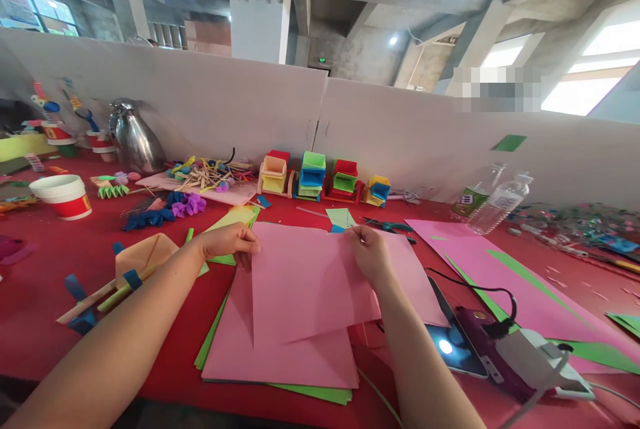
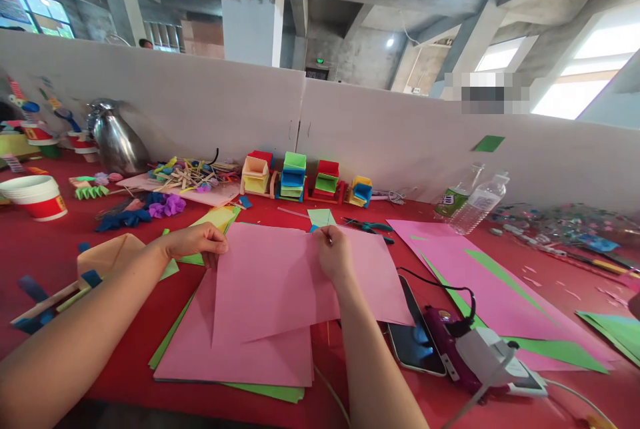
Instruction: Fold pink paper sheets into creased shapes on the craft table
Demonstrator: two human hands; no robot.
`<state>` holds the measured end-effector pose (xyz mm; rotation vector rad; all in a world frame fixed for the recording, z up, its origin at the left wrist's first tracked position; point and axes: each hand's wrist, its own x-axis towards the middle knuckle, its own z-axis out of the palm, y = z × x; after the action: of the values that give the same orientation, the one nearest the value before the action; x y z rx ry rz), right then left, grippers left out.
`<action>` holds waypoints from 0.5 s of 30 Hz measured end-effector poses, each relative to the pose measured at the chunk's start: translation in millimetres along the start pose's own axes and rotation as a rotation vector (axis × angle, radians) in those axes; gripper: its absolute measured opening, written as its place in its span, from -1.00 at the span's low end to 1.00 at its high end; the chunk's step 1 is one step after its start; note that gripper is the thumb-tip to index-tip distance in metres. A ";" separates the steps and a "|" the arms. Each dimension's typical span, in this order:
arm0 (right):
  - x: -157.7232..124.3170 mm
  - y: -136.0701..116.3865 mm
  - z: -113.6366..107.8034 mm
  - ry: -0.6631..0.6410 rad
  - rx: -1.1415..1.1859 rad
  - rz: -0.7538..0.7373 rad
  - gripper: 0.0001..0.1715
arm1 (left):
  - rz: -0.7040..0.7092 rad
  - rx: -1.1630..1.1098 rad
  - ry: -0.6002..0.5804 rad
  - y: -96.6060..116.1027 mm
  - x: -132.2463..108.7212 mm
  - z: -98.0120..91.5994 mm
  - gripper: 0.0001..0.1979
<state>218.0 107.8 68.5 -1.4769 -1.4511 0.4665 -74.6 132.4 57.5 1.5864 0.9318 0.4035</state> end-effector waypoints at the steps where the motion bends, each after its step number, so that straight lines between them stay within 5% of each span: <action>1: 0.0 -0.2 0.6 -0.003 0.009 0.012 -0.71 | -0.010 0.001 -0.005 0.3 -1.7 -2.3 -0.72; 8: 1.3 -4.1 -8.7 0.022 0.124 0.059 -0.70 | 0.010 0.002 -0.021 2.1 -8.5 -9.7 -0.72; 11: 7.4 0.1 -25.2 0.119 0.182 0.115 -0.70 | 0.041 -0.051 0.114 -5.6 -11.2 -23.0 -0.73; 13: 9.2 2.0 -29.6 0.038 0.247 0.151 -0.69 | 0.111 -0.165 0.263 -7.7 -11.4 -27.4 -0.69; 15: 6.4 0.1 -23.4 -0.108 0.280 0.141 -0.69 | 0.173 -0.293 0.273 -3.9 -9.0 -20.5 -0.57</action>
<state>238.5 105.2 81.2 -1.3489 -1.3076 0.8143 -95.9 139.2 61.1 1.3656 0.8948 0.8558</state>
